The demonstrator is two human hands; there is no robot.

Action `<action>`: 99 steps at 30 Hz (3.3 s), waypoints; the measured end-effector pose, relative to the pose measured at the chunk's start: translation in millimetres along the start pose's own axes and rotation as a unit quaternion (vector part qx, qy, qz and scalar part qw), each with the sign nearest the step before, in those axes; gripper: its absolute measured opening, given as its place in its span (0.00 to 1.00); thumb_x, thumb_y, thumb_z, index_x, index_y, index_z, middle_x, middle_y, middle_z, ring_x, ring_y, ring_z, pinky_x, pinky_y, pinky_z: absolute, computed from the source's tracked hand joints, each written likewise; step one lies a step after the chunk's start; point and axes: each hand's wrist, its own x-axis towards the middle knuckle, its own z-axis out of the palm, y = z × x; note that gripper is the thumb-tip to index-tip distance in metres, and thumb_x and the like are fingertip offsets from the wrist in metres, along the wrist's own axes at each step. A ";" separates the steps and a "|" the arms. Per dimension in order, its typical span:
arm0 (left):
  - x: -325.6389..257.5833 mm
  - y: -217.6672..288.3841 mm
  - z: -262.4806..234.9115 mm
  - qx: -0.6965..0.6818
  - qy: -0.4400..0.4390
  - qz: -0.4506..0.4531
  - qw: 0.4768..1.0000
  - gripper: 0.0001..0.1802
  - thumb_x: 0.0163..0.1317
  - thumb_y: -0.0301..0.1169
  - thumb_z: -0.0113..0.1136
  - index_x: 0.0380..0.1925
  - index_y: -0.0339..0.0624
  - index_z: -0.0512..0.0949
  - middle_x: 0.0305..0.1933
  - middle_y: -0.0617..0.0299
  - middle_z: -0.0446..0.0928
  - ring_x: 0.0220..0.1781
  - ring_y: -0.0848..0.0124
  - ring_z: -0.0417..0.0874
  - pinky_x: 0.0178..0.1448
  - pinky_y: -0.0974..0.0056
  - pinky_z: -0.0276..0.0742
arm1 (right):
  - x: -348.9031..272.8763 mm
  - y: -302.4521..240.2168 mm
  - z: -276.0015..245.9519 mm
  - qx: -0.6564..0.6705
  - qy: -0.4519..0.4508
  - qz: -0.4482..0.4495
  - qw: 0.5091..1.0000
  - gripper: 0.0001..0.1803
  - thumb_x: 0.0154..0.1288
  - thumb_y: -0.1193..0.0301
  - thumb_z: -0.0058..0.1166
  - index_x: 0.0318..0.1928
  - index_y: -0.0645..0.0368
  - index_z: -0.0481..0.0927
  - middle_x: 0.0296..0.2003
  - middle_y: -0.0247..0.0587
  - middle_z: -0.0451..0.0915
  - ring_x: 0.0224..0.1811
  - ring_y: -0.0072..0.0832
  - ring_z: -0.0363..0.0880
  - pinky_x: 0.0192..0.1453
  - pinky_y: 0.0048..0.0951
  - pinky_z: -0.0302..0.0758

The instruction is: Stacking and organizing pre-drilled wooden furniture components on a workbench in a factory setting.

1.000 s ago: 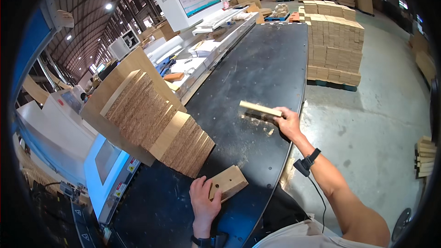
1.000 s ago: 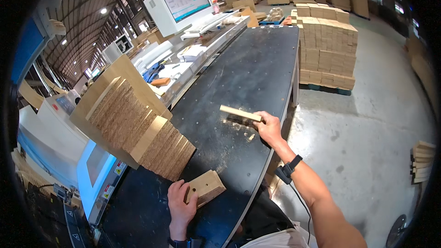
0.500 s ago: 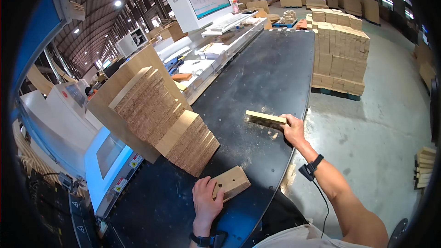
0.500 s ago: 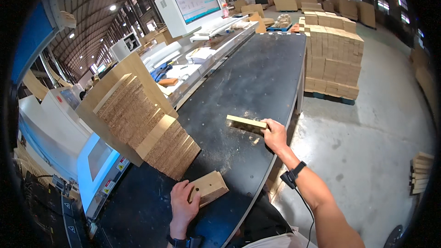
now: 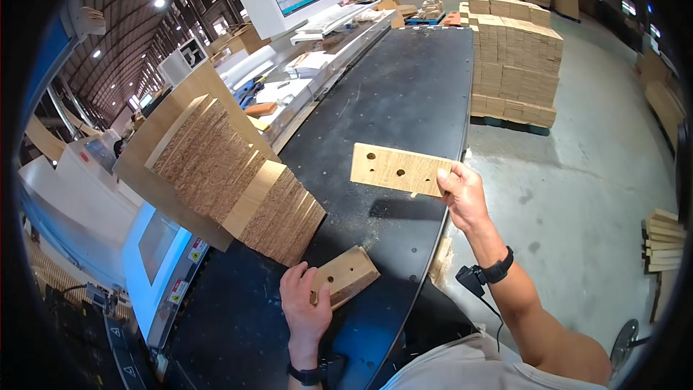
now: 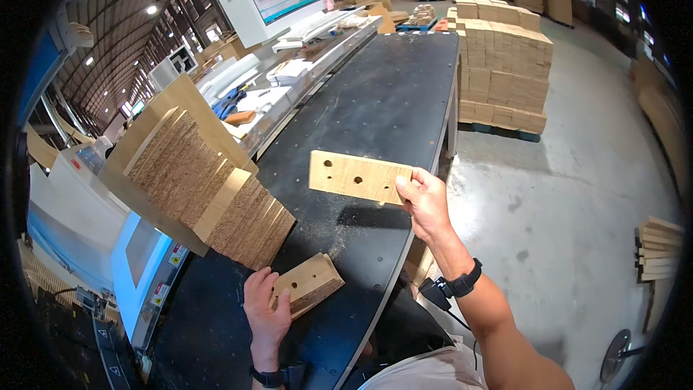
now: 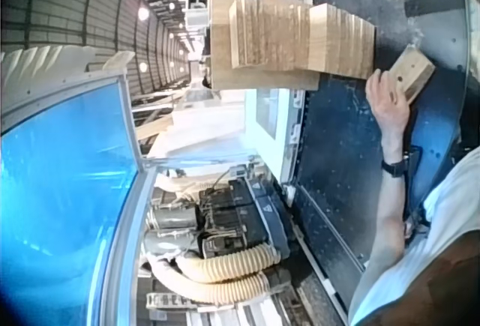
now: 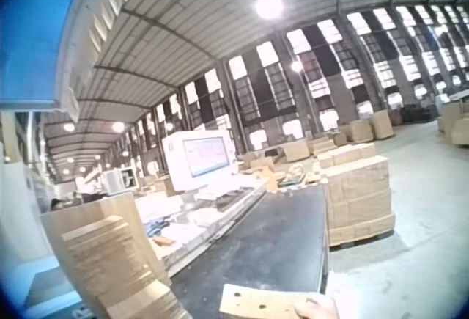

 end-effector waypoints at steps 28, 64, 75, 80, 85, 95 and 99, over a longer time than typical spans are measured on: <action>7.9 26.8 -25.5 -0.009 0.044 0.024 0.999 0.21 0.54 0.19 0.68 0.51 0.33 0.82 0.61 0.45 0.79 0.66 0.48 0.78 0.71 0.49 0.73 | -76.7 -160.8 89.2 0.154 -0.129 -0.206 0.958 0.17 0.77 0.74 0.60 0.60 0.70 0.75 0.51 0.45 0.85 0.51 0.26 0.86 0.59 0.31 0.84; 10.1 31.4 -59.1 -0.025 0.095 0.043 0.994 0.23 0.56 0.21 0.68 0.54 0.33 0.81 0.61 0.45 0.79 0.65 0.46 0.78 0.71 0.49 0.74 | -102.6 -150.5 119.9 0.034 -0.155 -0.122 0.980 0.23 0.77 0.65 0.62 0.64 0.66 0.78 0.48 0.34 0.85 0.44 0.14 0.82 0.44 0.18 0.79; 2.5 47.8 -116.8 -0.143 0.153 0.009 0.978 0.42 0.56 0.35 0.77 0.71 0.37 0.72 0.68 0.52 0.78 0.68 0.60 0.79 0.69 0.55 0.77 | -107.1 -83.0 123.2 -0.013 -0.197 0.025 0.980 0.21 0.78 0.67 0.59 0.63 0.68 0.79 0.47 0.37 0.85 0.46 0.21 0.85 0.48 0.26 0.85; 2.4 45.2 -118.2 -0.198 0.129 0.027 0.971 0.43 0.51 0.27 0.78 0.69 0.33 0.72 0.59 0.45 0.82 0.60 0.53 0.85 0.65 0.55 0.80 | -108.5 -56.6 113.0 -0.035 -0.220 0.080 0.971 0.22 0.77 0.67 0.61 0.63 0.68 0.79 0.47 0.37 0.85 0.44 0.20 0.86 0.46 0.24 0.86; 3.8 42.8 -119.6 -0.165 0.119 0.021 0.979 0.40 0.50 0.26 0.78 0.65 0.32 0.76 0.56 0.43 0.83 0.57 0.53 0.86 0.63 0.56 0.81 | -119.3 -44.6 126.6 -0.021 -0.175 0.120 0.977 0.23 0.76 0.67 0.63 0.62 0.72 0.79 0.44 0.39 0.85 0.38 0.17 0.84 0.37 0.18 0.82; 7.6 33.3 -110.7 -0.157 0.066 0.002 0.985 0.40 0.47 0.26 0.79 0.64 0.31 0.76 0.55 0.44 0.83 0.56 0.52 0.86 0.63 0.56 0.81 | -104.2 -26.2 106.8 -0.044 -0.191 0.168 0.966 0.21 0.78 0.69 0.60 0.61 0.73 0.79 0.44 0.39 0.84 0.38 0.18 0.83 0.36 0.20 0.80; 9.7 31.6 -111.5 -0.081 0.012 -0.034 0.996 0.45 0.46 0.27 0.80 0.67 0.34 0.74 0.63 0.45 0.79 0.66 0.49 0.79 0.70 0.53 0.76 | -95.9 -17.5 112.4 -0.054 -0.191 0.212 0.957 0.22 0.77 0.70 0.60 0.62 0.75 0.77 0.46 0.41 0.84 0.39 0.20 0.83 0.40 0.22 0.84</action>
